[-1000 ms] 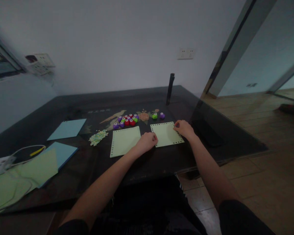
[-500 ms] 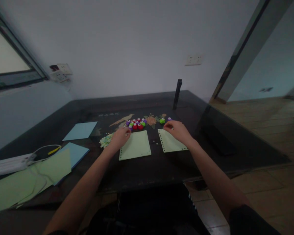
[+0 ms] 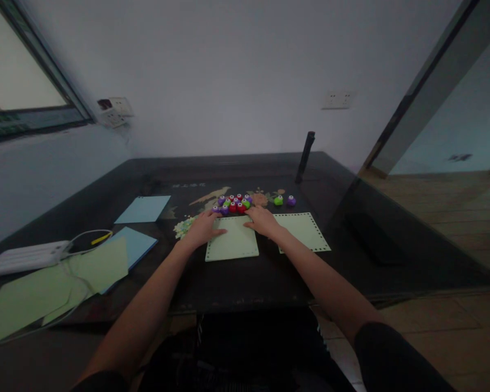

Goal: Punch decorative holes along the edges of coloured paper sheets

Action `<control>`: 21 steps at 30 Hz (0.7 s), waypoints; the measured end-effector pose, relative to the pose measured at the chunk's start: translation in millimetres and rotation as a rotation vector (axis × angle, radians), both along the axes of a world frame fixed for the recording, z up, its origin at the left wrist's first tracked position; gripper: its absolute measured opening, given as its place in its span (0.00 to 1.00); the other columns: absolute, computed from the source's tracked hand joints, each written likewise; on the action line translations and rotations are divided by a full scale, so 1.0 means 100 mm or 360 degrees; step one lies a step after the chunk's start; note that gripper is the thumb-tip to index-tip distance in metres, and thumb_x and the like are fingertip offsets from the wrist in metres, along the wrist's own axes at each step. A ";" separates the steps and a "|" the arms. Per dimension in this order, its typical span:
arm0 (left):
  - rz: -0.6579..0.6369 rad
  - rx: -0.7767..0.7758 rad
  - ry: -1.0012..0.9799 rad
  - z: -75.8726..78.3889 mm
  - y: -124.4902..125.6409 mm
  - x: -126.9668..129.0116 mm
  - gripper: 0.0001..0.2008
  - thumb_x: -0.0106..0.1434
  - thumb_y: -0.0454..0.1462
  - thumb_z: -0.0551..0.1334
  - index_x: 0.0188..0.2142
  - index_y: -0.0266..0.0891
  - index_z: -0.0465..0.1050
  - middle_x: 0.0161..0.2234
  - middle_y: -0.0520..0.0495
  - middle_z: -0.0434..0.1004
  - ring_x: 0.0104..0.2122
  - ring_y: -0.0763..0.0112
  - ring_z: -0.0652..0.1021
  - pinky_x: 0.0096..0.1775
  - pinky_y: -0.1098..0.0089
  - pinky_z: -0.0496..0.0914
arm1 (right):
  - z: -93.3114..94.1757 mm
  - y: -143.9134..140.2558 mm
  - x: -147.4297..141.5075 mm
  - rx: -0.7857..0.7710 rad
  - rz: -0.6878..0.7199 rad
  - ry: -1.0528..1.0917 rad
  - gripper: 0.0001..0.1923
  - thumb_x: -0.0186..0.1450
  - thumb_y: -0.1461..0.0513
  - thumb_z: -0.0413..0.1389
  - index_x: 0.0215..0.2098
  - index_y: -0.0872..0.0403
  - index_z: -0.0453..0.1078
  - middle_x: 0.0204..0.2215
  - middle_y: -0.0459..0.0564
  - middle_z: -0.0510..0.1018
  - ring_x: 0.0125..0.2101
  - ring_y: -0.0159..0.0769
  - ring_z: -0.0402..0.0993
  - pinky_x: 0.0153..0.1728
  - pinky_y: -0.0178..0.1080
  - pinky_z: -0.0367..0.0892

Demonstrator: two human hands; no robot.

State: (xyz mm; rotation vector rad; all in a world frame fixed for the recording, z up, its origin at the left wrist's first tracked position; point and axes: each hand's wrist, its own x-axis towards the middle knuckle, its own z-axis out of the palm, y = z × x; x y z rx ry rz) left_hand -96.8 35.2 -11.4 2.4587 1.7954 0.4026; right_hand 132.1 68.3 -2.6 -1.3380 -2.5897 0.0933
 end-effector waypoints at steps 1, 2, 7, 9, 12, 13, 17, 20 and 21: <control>-0.0001 0.0001 -0.0003 0.00 0.00 0.00 0.26 0.54 0.48 0.63 0.50 0.39 0.68 0.48 0.40 0.69 0.48 0.55 0.70 0.50 0.59 0.62 | -0.02 -0.01 0.00 0.0012 0.0012 -0.0021 0.20 0.61 0.57 0.57 0.49 0.57 0.68 0.45 0.59 0.73 0.49 0.47 0.65 0.45 0.44 0.63; 0.0000 0.0003 -0.0007 0.00 0.00 0.00 0.26 0.54 0.48 0.63 0.50 0.40 0.68 0.48 0.40 0.69 0.48 0.55 0.69 0.50 0.59 0.62 | -0.04 -0.01 0.00 0.0023 0.0020 -0.0031 0.21 0.61 0.58 0.56 0.50 0.57 0.67 0.46 0.59 0.72 0.50 0.48 0.64 0.45 0.45 0.63; 0.0015 -0.0004 0.0046 0.01 0.00 0.01 0.29 0.54 0.49 0.62 0.52 0.36 0.68 0.48 0.37 0.68 0.48 0.54 0.69 0.51 0.60 0.62 | -0.07 -0.02 -0.02 0.0047 0.0013 -0.0049 0.22 0.61 0.59 0.56 0.52 0.59 0.66 0.49 0.60 0.69 0.51 0.47 0.61 0.47 0.45 0.60; 0.0022 -0.0007 0.0076 0.02 -0.01 0.01 0.29 0.54 0.49 0.62 0.52 0.36 0.69 0.48 0.36 0.69 0.48 0.54 0.69 0.51 0.60 0.62 | -0.06 -0.02 -0.02 0.0049 0.0017 -0.0064 0.19 0.62 0.59 0.56 0.50 0.58 0.68 0.48 0.60 0.69 0.51 0.47 0.61 0.47 0.44 0.60; 0.0019 0.0016 0.0090 0.02 -0.01 0.01 0.29 0.54 0.49 0.62 0.52 0.37 0.69 0.48 0.38 0.69 0.48 0.55 0.69 0.51 0.61 0.62 | -0.06 -0.04 -0.02 0.0052 0.0019 -0.0080 0.17 0.62 0.58 0.55 0.47 0.58 0.70 0.47 0.60 0.69 0.50 0.46 0.62 0.46 0.43 0.61; 0.0020 0.0022 0.0083 0.02 -0.01 0.01 0.29 0.54 0.49 0.62 0.51 0.37 0.69 0.47 0.38 0.69 0.48 0.55 0.69 0.51 0.61 0.62 | -0.06 -0.04 -0.02 0.0049 0.0016 -0.0080 0.16 0.62 0.58 0.55 0.46 0.58 0.70 0.47 0.60 0.69 0.49 0.46 0.63 0.46 0.43 0.61; 0.0022 0.0052 0.0014 0.02 -0.02 0.02 0.26 0.53 0.49 0.63 0.49 0.39 0.70 0.47 0.39 0.69 0.48 0.55 0.70 0.50 0.60 0.63 | -0.04 -0.05 -0.02 0.0034 0.0023 -0.0008 0.16 0.61 0.59 0.57 0.46 0.56 0.70 0.46 0.58 0.70 0.48 0.45 0.65 0.46 0.42 0.61; 0.0034 0.0077 -0.0040 0.05 -0.05 0.04 0.24 0.52 0.46 0.64 0.46 0.38 0.70 0.45 0.39 0.70 0.47 0.55 0.70 0.50 0.59 0.63 | -0.04 -0.06 -0.01 0.0053 0.0001 0.0110 0.16 0.60 0.62 0.57 0.47 0.55 0.69 0.46 0.57 0.71 0.48 0.44 0.65 0.46 0.42 0.61; 0.0037 0.0080 -0.0060 0.06 -0.05 0.05 0.23 0.52 0.45 0.65 0.45 0.38 0.70 0.45 0.40 0.70 0.47 0.55 0.70 0.50 0.59 0.63 | -0.04 -0.06 -0.01 0.0050 -0.0011 0.0163 0.16 0.60 0.63 0.57 0.47 0.55 0.69 0.46 0.56 0.72 0.48 0.43 0.65 0.46 0.42 0.61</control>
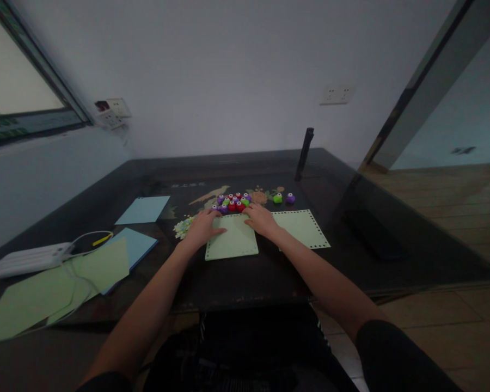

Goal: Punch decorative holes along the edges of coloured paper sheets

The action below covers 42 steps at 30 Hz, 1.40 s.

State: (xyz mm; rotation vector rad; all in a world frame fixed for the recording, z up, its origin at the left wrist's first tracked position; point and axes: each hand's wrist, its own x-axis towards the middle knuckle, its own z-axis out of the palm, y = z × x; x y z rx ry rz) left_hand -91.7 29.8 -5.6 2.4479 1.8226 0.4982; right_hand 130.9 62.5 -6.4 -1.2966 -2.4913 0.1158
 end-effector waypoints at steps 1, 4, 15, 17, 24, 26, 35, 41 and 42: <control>0.0002 0.0000 -0.0021 0.01 -0.01 0.01 0.21 0.52 0.44 0.65 0.44 0.38 0.70 0.45 0.40 0.70 0.47 0.55 0.70 0.49 0.59 0.63 | 0.00 0.00 0.00 -0.0012 -0.0009 0.0061 0.15 0.60 0.64 0.57 0.46 0.55 0.69 0.45 0.56 0.72 0.48 0.43 0.66 0.46 0.41 0.61; 0.0007 -0.0004 -0.0083 0.04 -0.01 0.03 0.18 0.52 0.40 0.64 0.42 0.38 0.69 0.44 0.41 0.71 0.46 0.57 0.71 0.48 0.61 0.64 | 0.00 0.02 0.01 -0.0084 -0.0028 0.0267 0.13 0.59 0.65 0.56 0.43 0.55 0.70 0.42 0.54 0.74 0.45 0.41 0.68 0.44 0.40 0.62; 0.0138 -0.0102 -0.0458 0.09 0.09 -0.08 0.14 0.53 0.39 0.61 0.39 0.37 0.73 0.34 0.45 0.76 0.33 0.62 0.75 0.37 0.64 0.67 | -0.07 0.21 0.08 -0.0703 -0.0051 0.1035 0.16 0.52 0.65 0.60 0.40 0.59 0.71 0.19 0.41 0.69 0.20 0.27 0.62 0.25 0.32 0.60; 0.0181 -0.0137 -0.0612 0.09 0.12 -0.14 0.16 0.51 0.42 0.62 0.38 0.35 0.74 0.31 0.45 0.76 0.30 0.64 0.74 0.34 0.65 0.67 | -0.08 0.21 0.09 -0.0915 -0.0029 0.1124 0.16 0.53 0.64 0.60 0.41 0.60 0.70 0.19 0.41 0.69 0.18 0.26 0.62 0.23 0.32 0.60; 0.0274 -0.0228 -0.1426 0.08 0.16 -0.20 0.21 0.47 0.45 0.66 0.37 0.33 0.73 0.29 0.45 0.78 0.29 0.66 0.76 0.31 0.69 0.68 | -0.04 0.15 0.10 -0.1313 0.0111 0.1287 0.06 0.56 0.64 0.59 0.32 0.58 0.73 0.25 0.49 0.78 0.23 0.30 0.71 0.26 0.33 0.66; 0.0258 -0.0273 -0.1558 0.10 0.13 -0.16 0.21 0.47 0.45 0.66 0.39 0.33 0.73 0.33 0.42 0.79 0.31 0.64 0.77 0.32 0.68 0.69 | -0.02 0.15 0.10 -0.1307 0.0101 0.1372 0.05 0.55 0.64 0.59 0.30 0.58 0.74 0.26 0.50 0.79 0.25 0.31 0.73 0.30 0.35 0.68; 0.0029 -0.0664 -0.1737 0.05 0.10 -0.08 0.20 0.52 0.45 0.64 0.40 0.32 0.74 0.40 0.38 0.79 0.36 0.61 0.78 0.38 0.63 0.71 | 0.08 0.17 0.14 -0.1085 0.0091 0.1716 0.07 0.56 0.62 0.59 0.33 0.57 0.73 0.31 0.51 0.79 0.31 0.34 0.75 0.37 0.41 0.70; 0.0007 -0.0736 -0.1520 0.07 0.05 -0.03 0.19 0.52 0.47 0.64 0.35 0.32 0.76 0.37 0.39 0.80 0.36 0.60 0.78 0.39 0.61 0.71 | 0.15 0.13 0.15 -0.0981 0.0076 0.1717 0.09 0.57 0.61 0.58 0.37 0.55 0.73 0.34 0.50 0.79 0.34 0.34 0.74 0.38 0.41 0.70; -0.0002 -0.0737 -0.1484 0.07 0.04 -0.03 0.19 0.53 0.47 0.63 0.35 0.33 0.76 0.37 0.39 0.80 0.36 0.60 0.78 0.40 0.61 0.71 | 0.15 0.13 0.15 -0.0968 0.0091 0.1719 0.09 0.57 0.61 0.58 0.37 0.55 0.73 0.34 0.50 0.79 0.34 0.34 0.74 0.38 0.41 0.70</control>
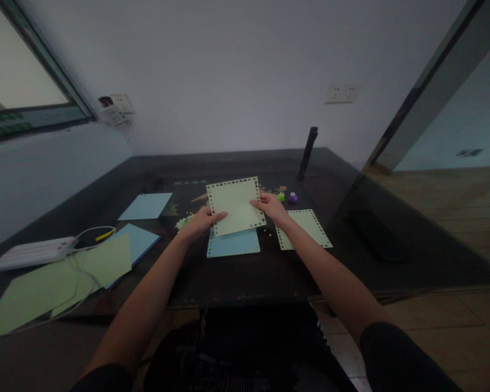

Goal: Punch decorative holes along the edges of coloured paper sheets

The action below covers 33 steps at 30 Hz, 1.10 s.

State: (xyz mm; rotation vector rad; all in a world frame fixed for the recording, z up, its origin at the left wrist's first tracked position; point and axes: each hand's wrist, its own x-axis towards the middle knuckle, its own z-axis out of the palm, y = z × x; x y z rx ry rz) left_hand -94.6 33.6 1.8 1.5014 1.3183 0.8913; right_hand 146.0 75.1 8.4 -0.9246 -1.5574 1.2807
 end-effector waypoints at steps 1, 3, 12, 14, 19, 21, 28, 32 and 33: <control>-0.0011 0.0003 0.0025 0.01 -0.01 0.00 0.19 0.53 0.47 0.63 0.35 0.33 0.76 0.38 0.39 0.80 0.36 0.60 0.78 0.39 0.61 0.71 | 0.00 0.00 0.00 0.0012 0.0006 0.0005 0.10 0.57 0.61 0.58 0.37 0.55 0.73 0.35 0.50 0.79 0.34 0.34 0.74 0.38 0.40 0.70; -0.0021 0.0012 0.0054 0.01 -0.02 0.01 0.19 0.53 0.47 0.63 0.36 0.33 0.76 0.37 0.39 0.80 0.36 0.60 0.78 0.39 0.61 0.72 | 0.00 0.00 0.00 0.0018 0.0011 0.0009 0.10 0.57 0.61 0.58 0.37 0.55 0.73 0.34 0.50 0.79 0.34 0.34 0.74 0.37 0.40 0.70; 0.0019 0.0155 0.0106 0.03 -0.01 0.02 0.18 0.53 0.45 0.63 0.38 0.34 0.75 0.37 0.41 0.79 0.34 0.61 0.78 0.36 0.64 0.71 | 0.00 0.01 0.00 0.0047 -0.0018 -0.0017 0.12 0.57 0.54 0.58 0.33 0.54 0.71 0.28 0.47 0.76 0.30 0.34 0.71 0.32 0.36 0.67; 0.0068 0.0160 0.0114 0.01 0.01 0.00 0.16 0.53 0.46 0.63 0.33 0.34 0.75 0.28 0.43 0.78 0.26 0.65 0.76 0.28 0.67 0.69 | -0.02 0.04 0.00 0.0078 -0.0108 -0.0027 0.13 0.58 0.52 0.56 0.29 0.54 0.70 0.23 0.44 0.74 0.26 0.31 0.68 0.28 0.34 0.64; 0.0266 0.0205 0.0051 -0.03 0.06 -0.08 0.17 0.54 0.48 0.61 0.24 0.35 0.70 0.16 0.50 0.68 0.14 0.77 0.64 0.18 0.73 0.58 | -0.03 0.09 0.02 -0.0033 -0.0162 0.0034 0.16 0.59 0.50 0.53 0.28 0.55 0.69 0.19 0.44 0.72 0.19 0.29 0.66 0.21 0.32 0.59; 0.0346 0.0242 -0.0047 -0.03 0.08 -0.10 0.17 0.54 0.48 0.62 0.26 0.34 0.71 0.18 0.49 0.70 0.15 0.78 0.63 0.18 0.74 0.57 | -0.02 0.09 0.04 -0.0023 -0.0126 0.0012 0.18 0.59 0.49 0.53 0.29 0.56 0.69 0.20 0.46 0.74 0.18 0.28 0.66 0.20 0.31 0.58; 0.0470 0.0211 -0.0263 -0.01 0.07 -0.04 0.19 0.48 0.44 0.67 0.34 0.31 0.72 0.28 0.45 0.76 0.21 0.75 0.70 0.20 0.75 0.62 | -0.09 0.14 0.07 0.0073 -0.0109 -0.0041 0.20 0.57 0.47 0.54 0.27 0.56 0.70 0.20 0.47 0.75 0.18 0.27 0.66 0.19 0.30 0.58; 0.0501 0.0195 -0.0295 0.01 0.07 -0.01 0.19 0.47 0.43 0.67 0.36 0.31 0.73 0.30 0.45 0.77 0.21 0.75 0.71 0.21 0.75 0.63 | -0.22 0.27 0.06 0.0112 -0.0178 -0.0123 0.17 0.57 0.50 0.54 0.25 0.56 0.69 0.19 0.47 0.74 0.17 0.27 0.66 0.18 0.30 0.58; 0.0507 0.0195 -0.0293 0.01 0.07 -0.01 0.19 0.47 0.43 0.67 0.35 0.30 0.73 0.29 0.45 0.77 0.21 0.75 0.71 0.21 0.75 0.63 | -0.25 0.31 0.05 0.0121 -0.0211 -0.0174 0.17 0.57 0.50 0.54 0.25 0.56 0.69 0.19 0.47 0.74 0.17 0.27 0.67 0.18 0.31 0.59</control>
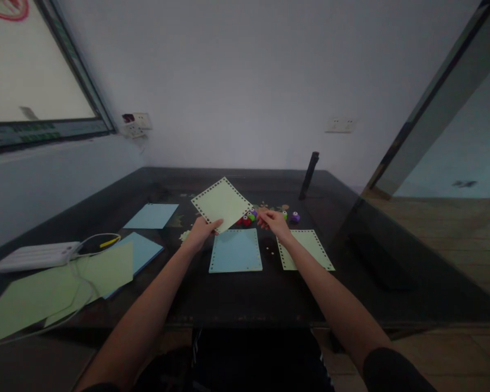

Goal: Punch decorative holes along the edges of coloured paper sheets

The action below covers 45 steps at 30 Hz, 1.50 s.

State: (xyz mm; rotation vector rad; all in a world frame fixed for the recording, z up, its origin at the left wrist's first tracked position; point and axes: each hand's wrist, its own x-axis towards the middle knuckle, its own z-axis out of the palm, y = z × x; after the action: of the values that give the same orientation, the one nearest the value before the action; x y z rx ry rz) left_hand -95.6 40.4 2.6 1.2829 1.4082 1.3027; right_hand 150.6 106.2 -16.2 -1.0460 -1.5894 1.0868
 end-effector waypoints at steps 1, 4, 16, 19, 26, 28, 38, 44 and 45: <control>0.0006 -0.0003 0.0008 0.00 0.00 0.00 0.19 0.47 0.43 0.67 0.34 0.30 0.73 0.28 0.45 0.76 0.20 0.75 0.70 0.21 0.75 0.63 | -0.03 0.04 -0.01 0.0010 -0.0047 -0.0061 0.16 0.57 0.51 0.53 0.25 0.56 0.69 0.19 0.47 0.74 0.17 0.28 0.67 0.19 0.31 0.60; -0.0010 -0.0008 0.0031 -0.02 0.01 0.00 0.18 0.47 0.43 0.67 0.32 0.30 0.73 0.24 0.46 0.75 0.18 0.76 0.69 0.20 0.74 0.61 | -0.10 0.18 -0.07 0.0057 -0.0226 -0.0241 0.11 0.56 0.55 0.54 0.28 0.56 0.70 0.22 0.47 0.75 0.20 0.30 0.69 0.23 0.33 0.64; -0.0064 0.0013 0.0077 0.04 -0.05 0.06 0.15 0.46 0.41 0.67 0.29 0.31 0.73 0.21 0.47 0.74 0.18 0.75 0.69 0.20 0.74 0.59 | -0.15 0.60 -0.28 0.0071 -0.0453 -0.0907 0.11 0.57 0.59 0.57 0.37 0.55 0.74 0.34 0.52 0.79 0.35 0.36 0.74 0.36 0.35 0.64; -0.0068 0.0013 0.0123 0.00 -0.02 0.05 0.16 0.46 0.41 0.67 0.30 0.30 0.73 0.23 0.46 0.75 0.19 0.74 0.69 0.21 0.74 0.60 | -0.11 0.66 -0.28 0.0040 -0.0399 -0.1033 0.09 0.58 0.59 0.57 0.34 0.55 0.75 0.33 0.51 0.79 0.35 0.36 0.74 0.35 0.34 0.64; -0.0099 -0.0006 0.0183 -0.03 -0.02 0.06 0.17 0.47 0.41 0.67 0.33 0.31 0.74 0.29 0.42 0.78 0.23 0.70 0.73 0.23 0.72 0.64 | 0.00 0.69 -0.27 0.0011 -0.0263 -0.1125 0.07 0.56 0.61 0.59 0.31 0.54 0.76 0.30 0.49 0.80 0.36 0.37 0.74 0.38 0.34 0.64; -0.0127 -0.0004 0.0159 -0.03 -0.04 0.08 0.16 0.47 0.41 0.67 0.33 0.31 0.74 0.29 0.43 0.78 0.24 0.70 0.73 0.23 0.72 0.65 | 0.04 0.66 -0.28 0.0012 -0.0247 -0.1101 0.05 0.56 0.62 0.58 0.30 0.54 0.75 0.30 0.50 0.79 0.38 0.38 0.74 0.39 0.35 0.64; -0.0197 0.0034 0.0089 0.00 -0.10 0.19 0.16 0.49 0.42 0.65 0.34 0.33 0.70 0.24 0.49 0.74 0.20 0.73 0.71 0.22 0.73 0.65 | 0.26 0.28 -0.14 -0.0045 -0.0269 -0.0662 0.11 0.66 0.62 0.45 0.42 0.56 0.65 0.34 0.52 0.77 0.30 0.32 0.76 0.28 0.33 0.68; -0.0275 0.0053 0.0078 0.08 -0.21 0.35 0.14 0.52 0.44 0.65 0.30 0.34 0.68 0.15 0.54 0.67 0.13 0.78 0.66 0.18 0.75 0.58 | 0.34 -0.50 0.22 -0.0368 0.0107 0.0429 0.17 0.55 0.58 0.62 0.41 0.53 0.68 0.33 0.48 0.76 0.27 0.31 0.76 0.23 0.31 0.68; -0.0288 0.0055 0.0076 0.08 -0.22 0.37 0.14 0.52 0.44 0.65 0.29 0.34 0.68 0.14 0.54 0.66 0.13 0.78 0.66 0.18 0.76 0.57 | 0.35 -0.62 0.25 -0.0419 0.0125 0.0515 0.18 0.53 0.58 0.63 0.42 0.52 0.69 0.33 0.47 0.75 0.27 0.31 0.75 0.24 0.31 0.68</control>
State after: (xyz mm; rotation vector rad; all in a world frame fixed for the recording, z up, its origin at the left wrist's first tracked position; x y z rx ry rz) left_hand -58.3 18.0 11.0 1.4379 1.2741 1.1861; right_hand 175.7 44.1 18.6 -0.9249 -1.2601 1.4681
